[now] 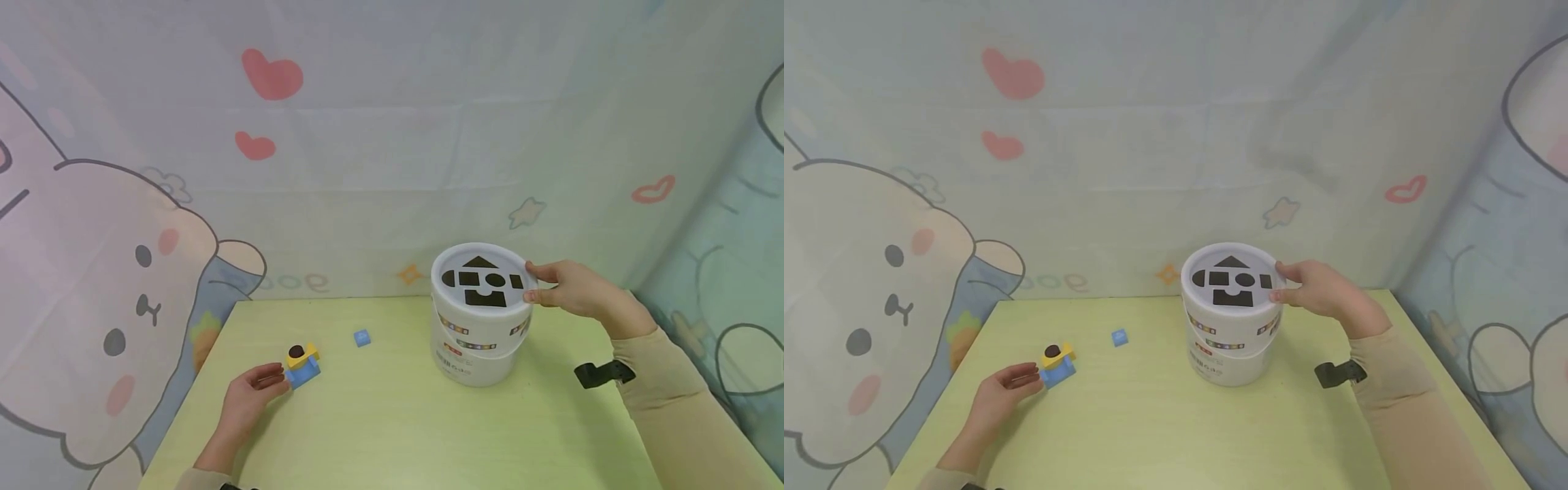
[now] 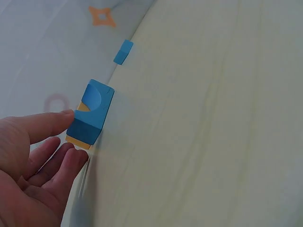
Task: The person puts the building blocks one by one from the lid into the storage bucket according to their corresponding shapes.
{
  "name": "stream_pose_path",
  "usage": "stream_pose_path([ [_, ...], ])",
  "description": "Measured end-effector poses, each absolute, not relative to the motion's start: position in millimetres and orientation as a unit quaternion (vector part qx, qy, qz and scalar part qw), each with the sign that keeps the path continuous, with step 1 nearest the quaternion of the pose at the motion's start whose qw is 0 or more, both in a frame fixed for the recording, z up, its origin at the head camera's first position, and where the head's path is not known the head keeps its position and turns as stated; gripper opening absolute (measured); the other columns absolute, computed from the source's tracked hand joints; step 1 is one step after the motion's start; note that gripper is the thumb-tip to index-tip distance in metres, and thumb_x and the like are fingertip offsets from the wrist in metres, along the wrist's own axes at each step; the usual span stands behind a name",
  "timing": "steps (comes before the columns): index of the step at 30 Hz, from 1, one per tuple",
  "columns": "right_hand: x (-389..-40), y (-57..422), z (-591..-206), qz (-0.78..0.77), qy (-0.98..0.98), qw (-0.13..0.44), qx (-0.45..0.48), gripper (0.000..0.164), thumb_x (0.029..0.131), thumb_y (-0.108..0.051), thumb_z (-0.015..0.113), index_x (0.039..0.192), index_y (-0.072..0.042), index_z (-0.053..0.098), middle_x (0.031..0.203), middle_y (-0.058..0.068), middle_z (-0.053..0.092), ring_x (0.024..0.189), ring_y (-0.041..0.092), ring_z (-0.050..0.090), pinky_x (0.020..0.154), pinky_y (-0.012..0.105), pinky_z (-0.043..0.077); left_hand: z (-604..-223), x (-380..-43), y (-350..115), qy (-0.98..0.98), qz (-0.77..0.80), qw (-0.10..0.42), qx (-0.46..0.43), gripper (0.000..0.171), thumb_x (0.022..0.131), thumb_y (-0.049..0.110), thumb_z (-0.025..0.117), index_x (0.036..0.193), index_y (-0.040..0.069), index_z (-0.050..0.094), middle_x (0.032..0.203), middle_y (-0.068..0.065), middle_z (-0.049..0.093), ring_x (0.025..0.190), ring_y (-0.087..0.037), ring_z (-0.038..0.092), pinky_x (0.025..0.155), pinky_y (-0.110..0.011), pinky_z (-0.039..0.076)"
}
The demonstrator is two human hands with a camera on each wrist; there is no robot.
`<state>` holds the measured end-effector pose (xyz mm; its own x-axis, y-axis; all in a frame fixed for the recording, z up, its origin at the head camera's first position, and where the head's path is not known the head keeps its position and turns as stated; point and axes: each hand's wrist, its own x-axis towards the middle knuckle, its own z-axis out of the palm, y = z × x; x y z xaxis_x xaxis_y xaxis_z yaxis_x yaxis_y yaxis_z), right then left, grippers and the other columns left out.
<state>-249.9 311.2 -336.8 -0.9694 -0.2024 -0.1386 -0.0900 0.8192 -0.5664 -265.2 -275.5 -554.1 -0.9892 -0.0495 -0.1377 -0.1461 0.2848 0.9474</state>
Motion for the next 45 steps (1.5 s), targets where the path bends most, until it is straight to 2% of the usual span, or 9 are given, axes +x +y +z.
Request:
stream_pose_path([
  [4, -249.4, 311.5, -337.7, -0.293, 0.948, 0.101, -0.073, 0.079, 0.105, -0.032, 0.071, 0.162, 0.008, 0.033, 0.16, 0.034, 0.039, 0.128, 0.048, 0.064, 0.115, 0.072, 0.037, -556.6, -265.6, -275.4, 0.798, 0.597, 0.044, -0.065, 0.056, 0.092, 0.011, 0.086, 0.142, -0.004, 0.064, 0.138, -0.02, 0.069, 0.11, -0.011, 0.071, 0.086, -0.015, 0.056],
  [7, -249.1, 312.2, -337.9, -0.292, 0.949, 0.099, -0.071, 0.079, 0.105, -0.033, 0.072, 0.162, 0.007, 0.033, 0.16, 0.033, 0.039, 0.135, 0.05, 0.057, 0.115, 0.071, 0.038, -556.7, -266.2, -274.2, 0.804, 0.59, 0.042, -0.06, 0.055, 0.092, 0.011, 0.087, 0.14, -0.004, 0.066, 0.135, -0.019, 0.071, 0.11, -0.014, 0.072, 0.086, -0.016, 0.056],
  [17, -248.0, 310.3, -336.9, -0.302, 0.945, 0.108, -0.068, 0.08, 0.106, -0.032, 0.07, 0.163, 0.008, 0.03, 0.161, 0.034, 0.036, 0.122, 0.044, 0.068, 0.115, 0.072, 0.036, -555.2, -268.9, -268.6, 0.825, 0.562, 0.033, -0.047, 0.052, 0.089, 0.013, 0.089, 0.135, -0.003, 0.07, 0.123, -0.016, 0.075, 0.105, -0.016, 0.071, 0.083, -0.018, 0.056],
  [23, -246.6, 309.2, -335.6, -0.303, 0.944, 0.11, -0.065, 0.081, 0.106, -0.033, 0.071, 0.163, 0.007, 0.03, 0.161, 0.034, 0.036, 0.126, 0.046, 0.066, 0.116, 0.072, 0.035, -558.2, -271.2, -266.3, 0.832, 0.55, 0.032, -0.06, 0.049, 0.088, 0.013, 0.09, 0.132, -0.002, 0.073, 0.116, -0.012, 0.077, 0.101, -0.015, 0.07, 0.08, -0.017, 0.056],
  [32, -245.9, 309.8, -335.2, -0.3, 0.945, 0.107, -0.068, 0.08, 0.106, -0.032, 0.071, 0.163, 0.007, 0.031, 0.161, 0.034, 0.037, 0.125, 0.046, 0.066, 0.116, 0.072, 0.036, -558.1, -271.2, -265.7, 0.842, 0.536, 0.026, -0.056, 0.047, 0.088, 0.012, 0.09, 0.129, -0.003, 0.074, 0.116, -0.014, 0.077, 0.103, -0.02, 0.071, 0.079, -0.018, 0.055],
  [45, -247.0, 310.2, -337.9, -0.302, 0.946, 0.101, -0.068, 0.08, 0.106, -0.034, 0.071, 0.163, 0.006, 0.032, 0.161, 0.032, 0.038, 0.132, 0.048, 0.06, 0.116, 0.071, 0.036, -553.4, -269.5, -268.9, 0.844, 0.532, 0.035, -0.049, 0.047, 0.089, 0.015, 0.089, 0.13, -0.003, 0.074, 0.117, -0.014, 0.076, 0.102, -0.016, 0.071, 0.079, -0.017, 0.055],
])
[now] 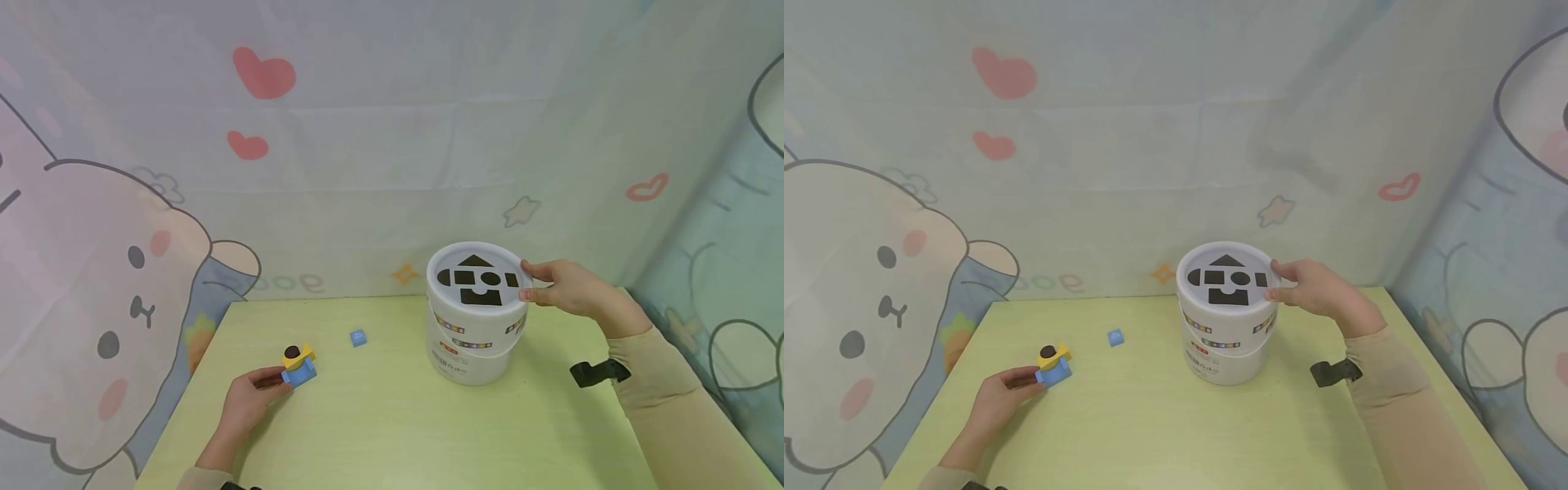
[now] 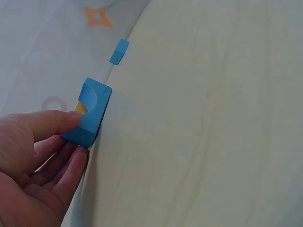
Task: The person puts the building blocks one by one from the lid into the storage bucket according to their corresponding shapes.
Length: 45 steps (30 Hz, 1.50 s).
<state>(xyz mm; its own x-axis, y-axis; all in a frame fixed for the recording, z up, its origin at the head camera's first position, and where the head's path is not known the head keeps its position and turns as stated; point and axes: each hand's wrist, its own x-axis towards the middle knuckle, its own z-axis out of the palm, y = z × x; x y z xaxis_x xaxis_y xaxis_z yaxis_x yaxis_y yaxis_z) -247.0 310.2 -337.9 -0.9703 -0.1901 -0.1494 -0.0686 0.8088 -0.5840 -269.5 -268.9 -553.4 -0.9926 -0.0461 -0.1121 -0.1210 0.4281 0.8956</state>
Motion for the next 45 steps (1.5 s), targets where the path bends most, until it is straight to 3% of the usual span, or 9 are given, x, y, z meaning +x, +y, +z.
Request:
stream_pose_path([
  [11, -245.8, 309.7, -339.8, -0.311, 0.943, 0.097, -0.066, 0.081, 0.105, -0.034, 0.071, 0.163, 0.005, 0.032, 0.162, 0.031, 0.037, 0.134, 0.049, 0.058, 0.117, 0.072, 0.033, -550.8, -264.0, -269.5, 0.845, 0.532, 0.041, -0.044, 0.048, 0.092, 0.017, 0.087, 0.134, -0.002, 0.072, 0.124, -0.015, 0.075, 0.112, -0.022, 0.071, 0.083, -0.014, 0.054],
  [17, -244.6, 310.5, -339.6, -0.316, 0.942, 0.095, -0.066, 0.08, 0.106, -0.033, 0.071, 0.163, 0.005, 0.031, 0.162, 0.032, 0.036, 0.129, 0.047, 0.063, 0.117, 0.072, 0.034, -552.3, -265.0, -270.2, 0.836, 0.545, 0.045, -0.049, 0.049, 0.093, 0.018, 0.087, 0.135, -0.001, 0.072, 0.127, -0.013, 0.074, 0.112, -0.017, 0.07, 0.083, -0.015, 0.054],
  [25, -243.4, 310.5, -338.4, -0.314, 0.943, 0.092, -0.066, 0.079, 0.106, -0.033, 0.071, 0.163, 0.004, 0.032, 0.162, 0.031, 0.038, 0.142, 0.052, 0.049, 0.117, 0.072, 0.034, -545.6, -261.9, -268.6, 0.815, 0.577, 0.043, -0.04, 0.048, 0.094, 0.019, 0.086, 0.136, 0.001, 0.071, 0.13, -0.014, 0.072, 0.107, -0.009, 0.068, 0.086, -0.018, 0.056],
  [34, -242.7, 310.4, -337.8, -0.316, 0.942, 0.095, -0.067, 0.079, 0.106, -0.033, 0.07, 0.164, 0.005, 0.031, 0.162, 0.031, 0.037, 0.138, 0.051, 0.053, 0.117, 0.072, 0.034, -544.4, -259.9, -266.2, 0.812, 0.581, 0.04, -0.036, 0.044, 0.093, 0.021, 0.087, 0.131, 0.002, 0.075, 0.128, -0.011, 0.074, 0.108, -0.008, 0.068, 0.089, -0.018, 0.055],
  [39, -242.8, 311.2, -338.8, -0.311, 0.944, 0.092, -0.065, 0.079, 0.106, -0.034, 0.07, 0.164, 0.004, 0.032, 0.161, 0.031, 0.039, 0.144, 0.053, 0.045, 0.117, 0.072, 0.034, -543.9, -258.9, -263.3, 0.819, 0.573, 0.032, -0.016, 0.044, 0.091, 0.013, 0.088, 0.131, 0.002, 0.074, 0.129, -0.013, 0.073, 0.115, -0.014, 0.068, 0.091, -0.015, 0.054],
  [45, -244.7, 311.2, -340.1, -0.31, 0.944, 0.09, -0.066, 0.079, 0.106, -0.035, 0.07, 0.164, 0.003, 0.032, 0.16, 0.031, 0.041, 0.139, 0.051, 0.052, 0.116, 0.072, 0.035, -545.0, -259.0, -258.7, 0.8, 0.599, 0.022, 0.024, 0.045, 0.088, -0.008, 0.084, 0.131, -0.005, 0.071, 0.136, -0.021, 0.066, 0.114, -0.018, 0.071, 0.091, -0.025, 0.06],
])
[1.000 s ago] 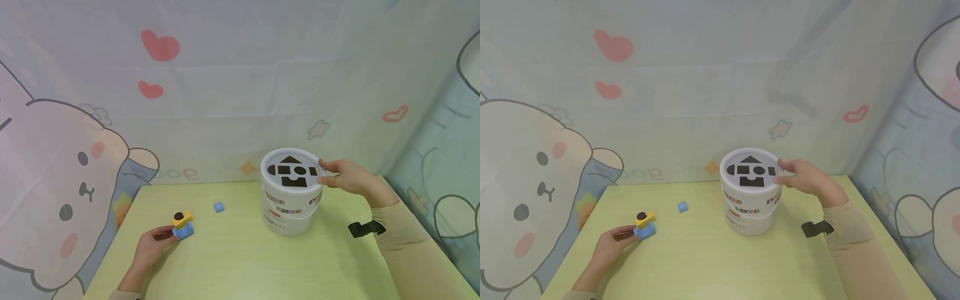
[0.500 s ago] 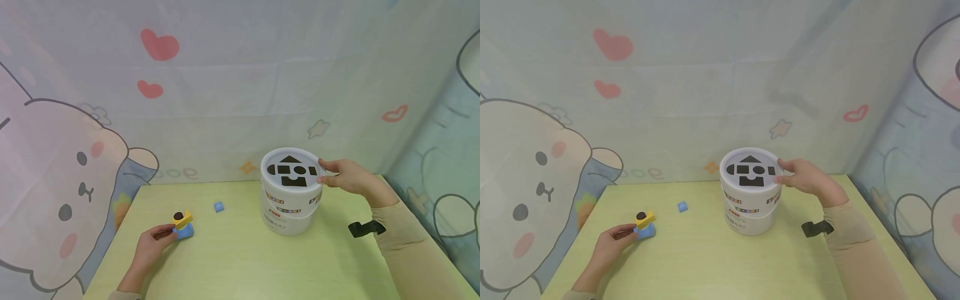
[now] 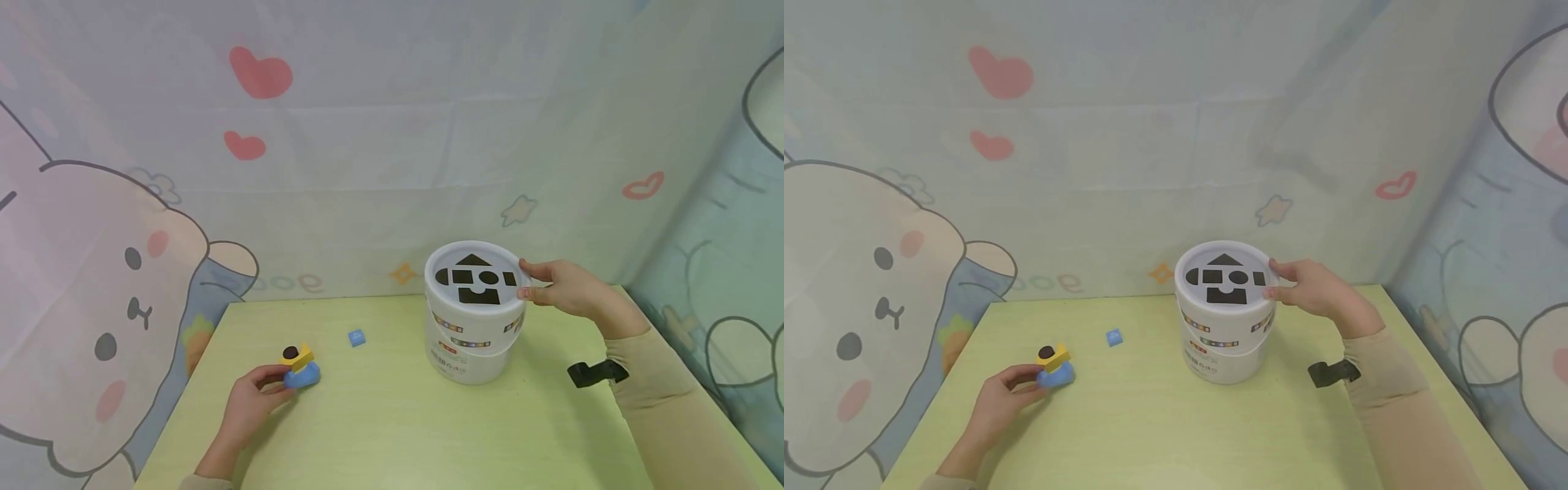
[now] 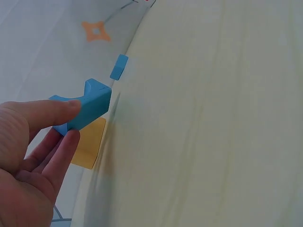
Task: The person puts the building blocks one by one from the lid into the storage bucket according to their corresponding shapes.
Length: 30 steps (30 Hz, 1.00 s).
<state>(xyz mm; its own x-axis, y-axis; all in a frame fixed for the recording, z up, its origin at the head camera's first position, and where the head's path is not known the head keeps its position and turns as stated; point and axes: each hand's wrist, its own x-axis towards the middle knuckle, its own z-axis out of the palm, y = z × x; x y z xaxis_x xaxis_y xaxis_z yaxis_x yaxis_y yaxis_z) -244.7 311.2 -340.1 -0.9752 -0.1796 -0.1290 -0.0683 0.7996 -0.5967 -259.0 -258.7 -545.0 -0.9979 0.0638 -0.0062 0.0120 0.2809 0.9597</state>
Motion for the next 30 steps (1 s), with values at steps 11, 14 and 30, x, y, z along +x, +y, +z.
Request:
stream_pose_path([
  [11, -244.1, 312.3, -342.9, -0.323, 0.939, 0.097, -0.059, 0.081, 0.106, -0.037, 0.069, 0.164, 0.003, 0.03, 0.162, 0.032, 0.036, 0.124, 0.043, 0.068, 0.117, 0.073, 0.033, -543.2, -263.4, -248.2, 0.805, 0.59, -0.003, 0.067, 0.045, 0.09, -0.007, 0.082, 0.134, -0.004, 0.071, 0.141, -0.017, 0.061, 0.113, -0.011, 0.068, 0.093, -0.024, 0.06],
  [14, -244.2, 312.5, -343.6, -0.325, 0.939, 0.096, -0.06, 0.08, 0.106, -0.036, 0.069, 0.164, 0.003, 0.03, 0.162, 0.033, 0.037, 0.125, 0.044, 0.067, 0.117, 0.072, 0.033, -542.2, -264.6, -245.7, 0.805, 0.589, -0.008, 0.069, 0.044, 0.092, -0.003, 0.082, 0.135, -0.003, 0.071, 0.144, -0.015, 0.061, 0.112, -0.01, 0.069, 0.093, -0.024, 0.06],
  [30, -244.2, 311.8, -344.2, -0.333, 0.936, 0.102, -0.056, 0.08, 0.107, -0.034, 0.069, 0.165, 0.004, 0.029, 0.163, 0.033, 0.034, 0.123, 0.044, 0.068, 0.117, 0.072, 0.033, -518.3, -271.8, -201.0, 0.763, 0.634, -0.049, 0.117, 0.039, 0.093, 0.005, 0.085, 0.131, 0.002, 0.074, 0.134, -0.016, 0.069, 0.105, -0.019, 0.074, 0.088, -0.025, 0.062],
])
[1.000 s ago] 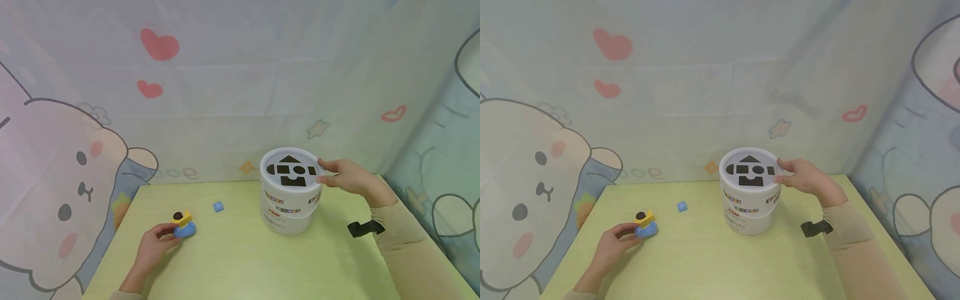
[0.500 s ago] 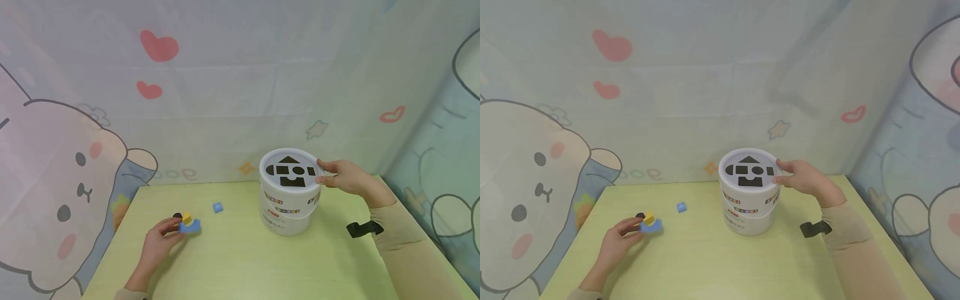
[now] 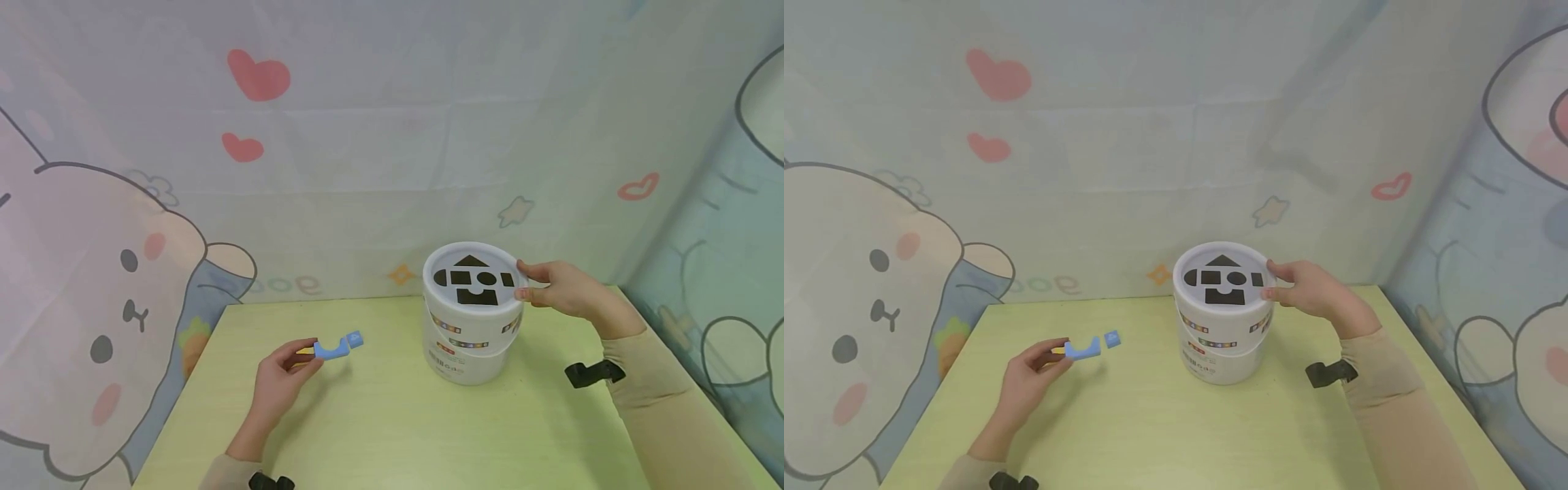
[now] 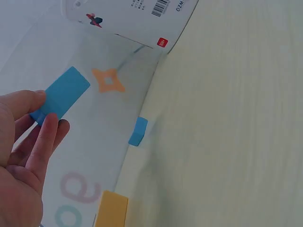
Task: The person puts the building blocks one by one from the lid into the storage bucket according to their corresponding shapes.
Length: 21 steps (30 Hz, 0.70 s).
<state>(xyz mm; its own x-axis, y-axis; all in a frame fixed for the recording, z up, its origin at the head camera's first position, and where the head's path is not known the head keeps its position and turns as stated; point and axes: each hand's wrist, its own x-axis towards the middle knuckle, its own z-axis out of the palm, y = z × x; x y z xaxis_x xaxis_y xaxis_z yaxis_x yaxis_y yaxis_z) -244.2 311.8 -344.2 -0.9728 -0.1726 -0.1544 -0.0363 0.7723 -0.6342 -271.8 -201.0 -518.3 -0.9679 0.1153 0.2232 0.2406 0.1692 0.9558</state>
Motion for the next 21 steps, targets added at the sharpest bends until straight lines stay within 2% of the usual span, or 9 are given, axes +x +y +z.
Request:
stream_pose_path([
  [5, -244.1, 311.7, -344.4, -0.335, 0.935, 0.104, -0.054, 0.08, 0.107, -0.034, 0.068, 0.165, 0.003, 0.028, 0.164, 0.033, 0.033, 0.123, 0.044, 0.068, 0.117, 0.073, 0.033, -509.3, -276.4, -184.8, -0.747, -0.648, 0.049, -0.142, 0.038, 0.094, 0.006, 0.084, 0.131, 0.004, 0.075, 0.136, -0.022, 0.068, 0.102, -0.017, 0.075, 0.087, -0.026, 0.062],
  [12, -245.0, 311.7, -345.9, -0.341, 0.932, 0.107, -0.057, 0.081, 0.108, -0.035, 0.068, 0.166, 0.003, 0.026, 0.166, 0.033, 0.028, 0.122, 0.044, 0.069, 0.117, 0.073, 0.033, -496.0, -280.6, -162.3, -0.734, -0.66, 0.05, -0.152, 0.037, 0.095, 0.006, 0.083, 0.13, 0.003, 0.076, 0.129, -0.016, 0.074, 0.104, -0.016, 0.075, 0.088, -0.027, 0.062],
  [21, -245.8, 309.3, -346.0, -0.346, 0.93, 0.108, -0.051, 0.079, 0.108, -0.034, 0.067, 0.166, 0.003, 0.027, 0.167, 0.032, 0.028, 0.123, 0.044, 0.068, 0.116, 0.071, 0.037, -478.6, -282.0, -133.6, -0.723, -0.671, 0.038, -0.158, 0.036, 0.095, 0.009, 0.083, 0.13, 0.004, 0.077, 0.123, -0.016, 0.076, 0.102, -0.016, 0.077, 0.087, -0.03, 0.063],
])
